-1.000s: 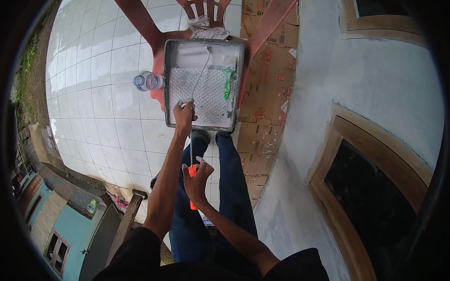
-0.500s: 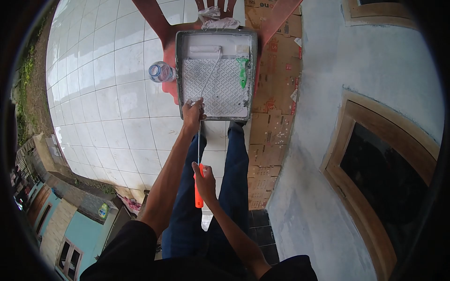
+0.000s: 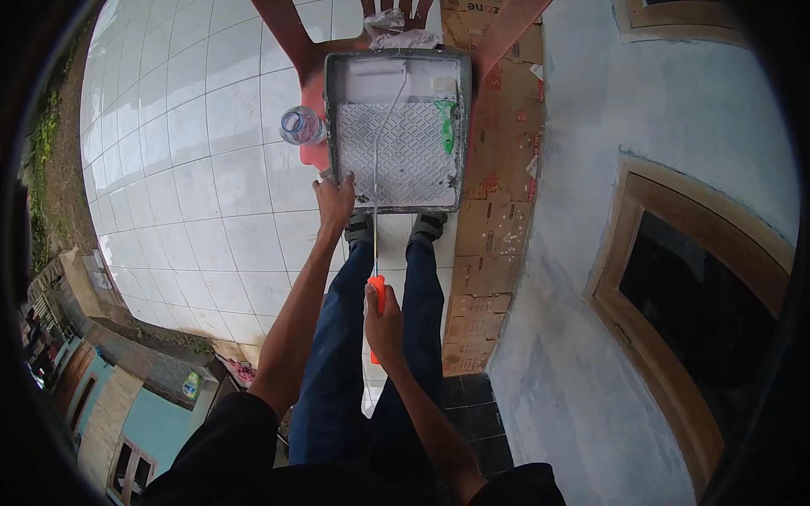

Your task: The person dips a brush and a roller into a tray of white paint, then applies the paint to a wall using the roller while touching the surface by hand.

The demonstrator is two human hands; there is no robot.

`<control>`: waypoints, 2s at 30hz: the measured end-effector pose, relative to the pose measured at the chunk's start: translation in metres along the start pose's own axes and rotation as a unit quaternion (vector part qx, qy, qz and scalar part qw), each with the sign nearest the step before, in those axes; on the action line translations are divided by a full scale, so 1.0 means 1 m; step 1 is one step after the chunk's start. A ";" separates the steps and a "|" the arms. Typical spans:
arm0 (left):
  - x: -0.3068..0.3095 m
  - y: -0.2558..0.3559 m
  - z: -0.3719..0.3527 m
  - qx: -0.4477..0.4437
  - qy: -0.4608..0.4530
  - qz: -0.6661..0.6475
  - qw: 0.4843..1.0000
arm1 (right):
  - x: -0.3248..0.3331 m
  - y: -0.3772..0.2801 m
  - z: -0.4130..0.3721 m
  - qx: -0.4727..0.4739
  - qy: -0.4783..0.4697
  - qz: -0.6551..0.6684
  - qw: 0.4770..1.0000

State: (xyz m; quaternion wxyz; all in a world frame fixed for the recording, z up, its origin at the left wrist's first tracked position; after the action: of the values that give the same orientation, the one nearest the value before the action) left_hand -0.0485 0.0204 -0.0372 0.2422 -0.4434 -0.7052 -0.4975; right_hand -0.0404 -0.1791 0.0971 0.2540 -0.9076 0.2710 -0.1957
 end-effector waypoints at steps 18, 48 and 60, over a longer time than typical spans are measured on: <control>0.003 -0.022 0.020 0.049 -0.012 -0.017 0.999 | 0.046 0.028 -0.027 -0.043 0.002 -0.016 0.999; 0.001 -0.036 0.030 0.066 -0.022 0.025 0.997 | -0.003 -0.022 -0.014 0.005 0.021 -0.090 0.996; 0.003 -0.033 0.030 0.072 -0.035 0.021 0.997 | 0.040 0.013 -0.008 -0.043 0.040 -0.061 0.996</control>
State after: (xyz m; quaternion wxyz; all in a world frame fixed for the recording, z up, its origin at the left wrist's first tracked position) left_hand -0.0757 0.0453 -0.0630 0.2591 -0.4567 -0.7379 -0.4240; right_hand -0.0185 -0.2147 0.1043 0.1912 -0.9238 0.2335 -0.2355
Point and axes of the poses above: each hand's wrist, its own z-axis towards the middle knuckle, its own x-axis out of the back of the hand, y = z × x, the point moved 3 cm from there along z, towards the middle knuckle, and after that the axes turned 3 degrees about z, right-handed, at the moved point
